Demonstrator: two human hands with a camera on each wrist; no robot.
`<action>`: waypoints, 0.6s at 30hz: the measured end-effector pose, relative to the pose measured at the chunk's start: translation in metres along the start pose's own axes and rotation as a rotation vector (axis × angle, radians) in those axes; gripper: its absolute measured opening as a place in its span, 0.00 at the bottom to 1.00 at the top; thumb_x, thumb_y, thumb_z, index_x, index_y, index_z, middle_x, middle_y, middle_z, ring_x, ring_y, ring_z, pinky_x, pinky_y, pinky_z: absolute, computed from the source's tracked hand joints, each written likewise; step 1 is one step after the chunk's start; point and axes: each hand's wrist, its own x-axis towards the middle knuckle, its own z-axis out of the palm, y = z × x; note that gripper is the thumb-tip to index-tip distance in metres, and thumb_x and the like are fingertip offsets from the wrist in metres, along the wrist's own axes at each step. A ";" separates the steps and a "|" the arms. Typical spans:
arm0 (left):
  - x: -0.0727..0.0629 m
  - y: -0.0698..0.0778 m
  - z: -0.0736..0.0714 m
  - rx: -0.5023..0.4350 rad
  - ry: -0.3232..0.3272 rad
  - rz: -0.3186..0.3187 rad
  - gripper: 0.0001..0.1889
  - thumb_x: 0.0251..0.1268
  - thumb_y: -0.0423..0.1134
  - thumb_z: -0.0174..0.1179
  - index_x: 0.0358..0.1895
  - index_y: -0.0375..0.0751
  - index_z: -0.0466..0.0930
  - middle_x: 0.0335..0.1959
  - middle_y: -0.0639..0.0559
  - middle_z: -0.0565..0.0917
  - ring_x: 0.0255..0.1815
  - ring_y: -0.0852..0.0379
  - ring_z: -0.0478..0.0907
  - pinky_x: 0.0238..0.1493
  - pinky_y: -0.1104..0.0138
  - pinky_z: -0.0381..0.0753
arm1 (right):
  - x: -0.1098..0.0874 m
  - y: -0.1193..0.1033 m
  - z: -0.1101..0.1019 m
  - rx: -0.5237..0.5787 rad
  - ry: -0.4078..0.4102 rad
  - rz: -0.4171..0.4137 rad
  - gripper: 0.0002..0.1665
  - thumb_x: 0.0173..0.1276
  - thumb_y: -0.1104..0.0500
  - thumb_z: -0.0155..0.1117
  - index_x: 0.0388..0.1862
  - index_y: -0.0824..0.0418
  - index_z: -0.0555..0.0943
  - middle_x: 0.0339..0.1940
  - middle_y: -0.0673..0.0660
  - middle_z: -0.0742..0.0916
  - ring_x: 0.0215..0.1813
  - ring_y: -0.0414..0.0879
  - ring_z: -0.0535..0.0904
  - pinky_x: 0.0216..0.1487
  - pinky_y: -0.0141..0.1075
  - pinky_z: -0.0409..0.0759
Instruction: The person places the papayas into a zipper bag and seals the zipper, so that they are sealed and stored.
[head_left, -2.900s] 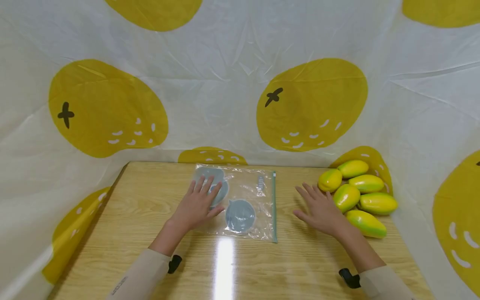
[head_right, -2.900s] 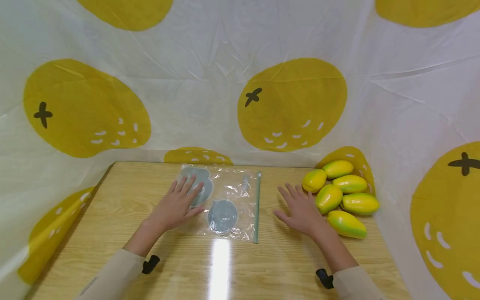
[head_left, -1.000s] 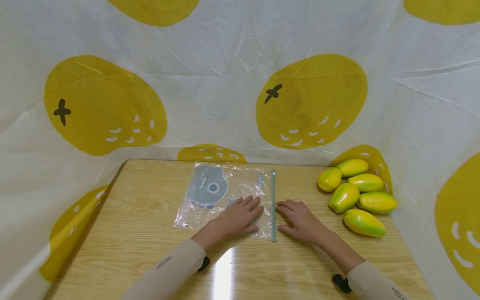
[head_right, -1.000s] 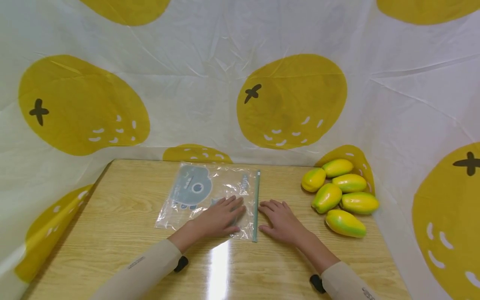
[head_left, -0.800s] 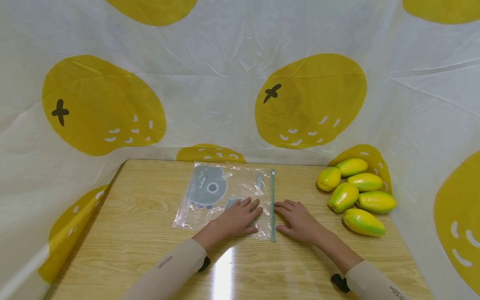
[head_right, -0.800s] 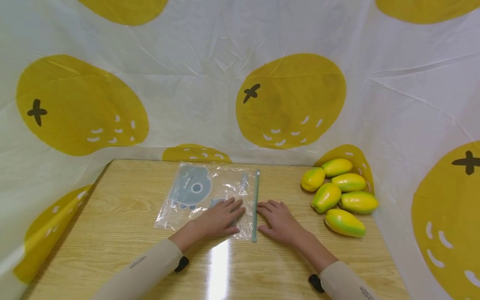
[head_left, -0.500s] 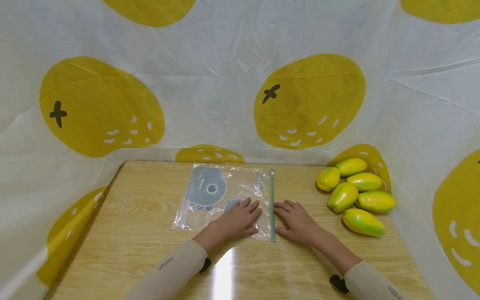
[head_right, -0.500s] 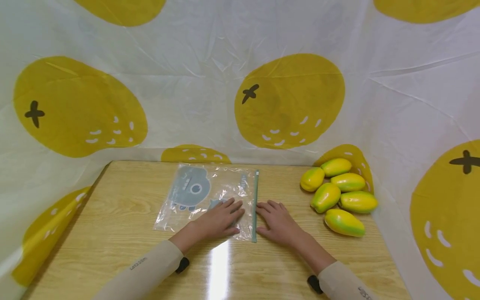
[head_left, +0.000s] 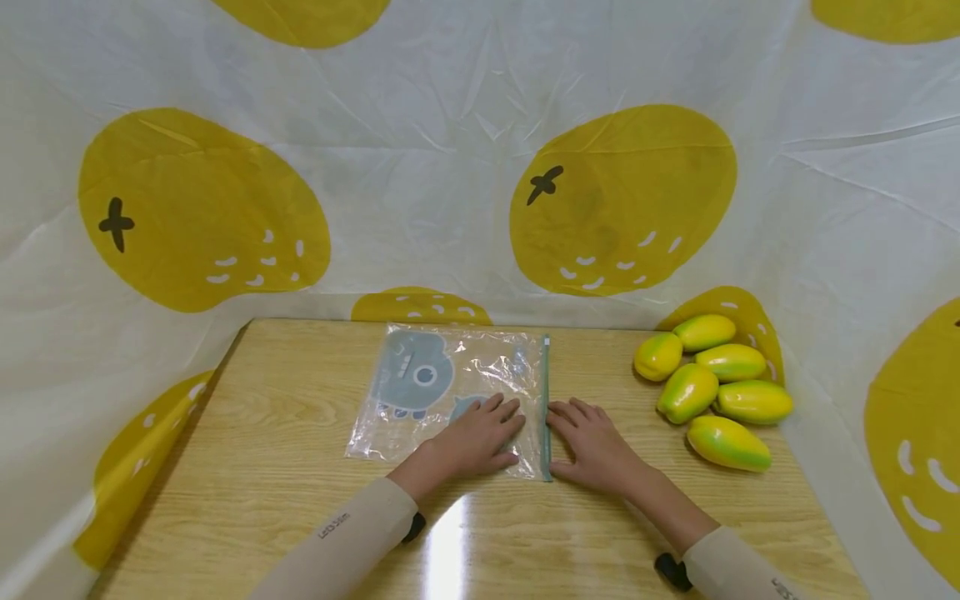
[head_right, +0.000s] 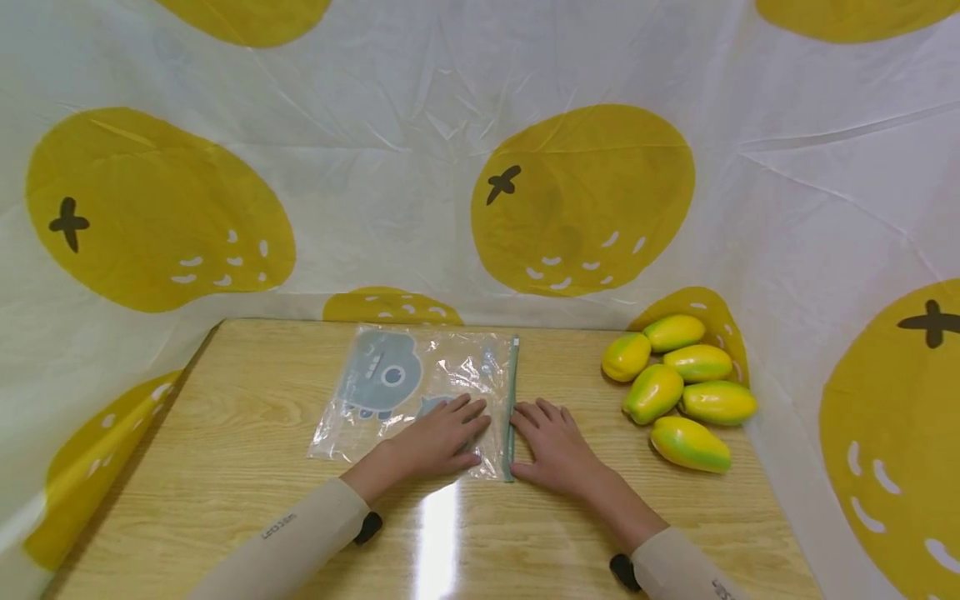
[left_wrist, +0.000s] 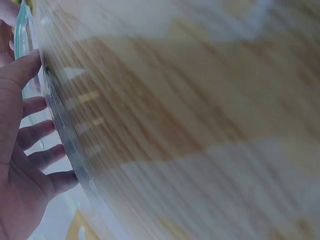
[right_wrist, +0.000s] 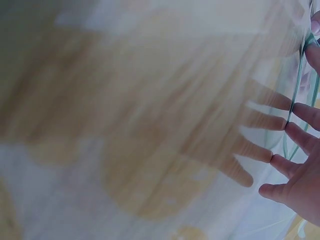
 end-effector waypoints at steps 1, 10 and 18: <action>0.000 0.000 0.000 -0.007 0.000 -0.002 0.36 0.76 0.64 0.52 0.78 0.47 0.66 0.81 0.44 0.64 0.80 0.39 0.62 0.73 0.45 0.71 | 0.000 0.000 0.000 -0.004 0.000 0.001 0.47 0.63 0.36 0.73 0.73 0.60 0.74 0.77 0.61 0.74 0.77 0.70 0.65 0.70 0.73 0.64; 0.002 0.003 -0.004 -0.094 0.019 -0.047 0.33 0.73 0.62 0.57 0.74 0.48 0.70 0.80 0.45 0.66 0.80 0.40 0.63 0.72 0.43 0.71 | 0.001 0.005 0.003 0.024 -0.009 0.021 0.51 0.60 0.33 0.73 0.74 0.59 0.73 0.79 0.63 0.70 0.78 0.68 0.63 0.72 0.70 0.63; 0.014 0.014 -0.003 -0.179 0.112 -0.189 0.33 0.76 0.64 0.51 0.70 0.43 0.75 0.71 0.48 0.75 0.72 0.46 0.70 0.68 0.48 0.76 | 0.002 0.007 0.004 0.017 -0.018 0.020 0.54 0.59 0.32 0.74 0.76 0.60 0.72 0.80 0.63 0.69 0.78 0.68 0.63 0.73 0.68 0.63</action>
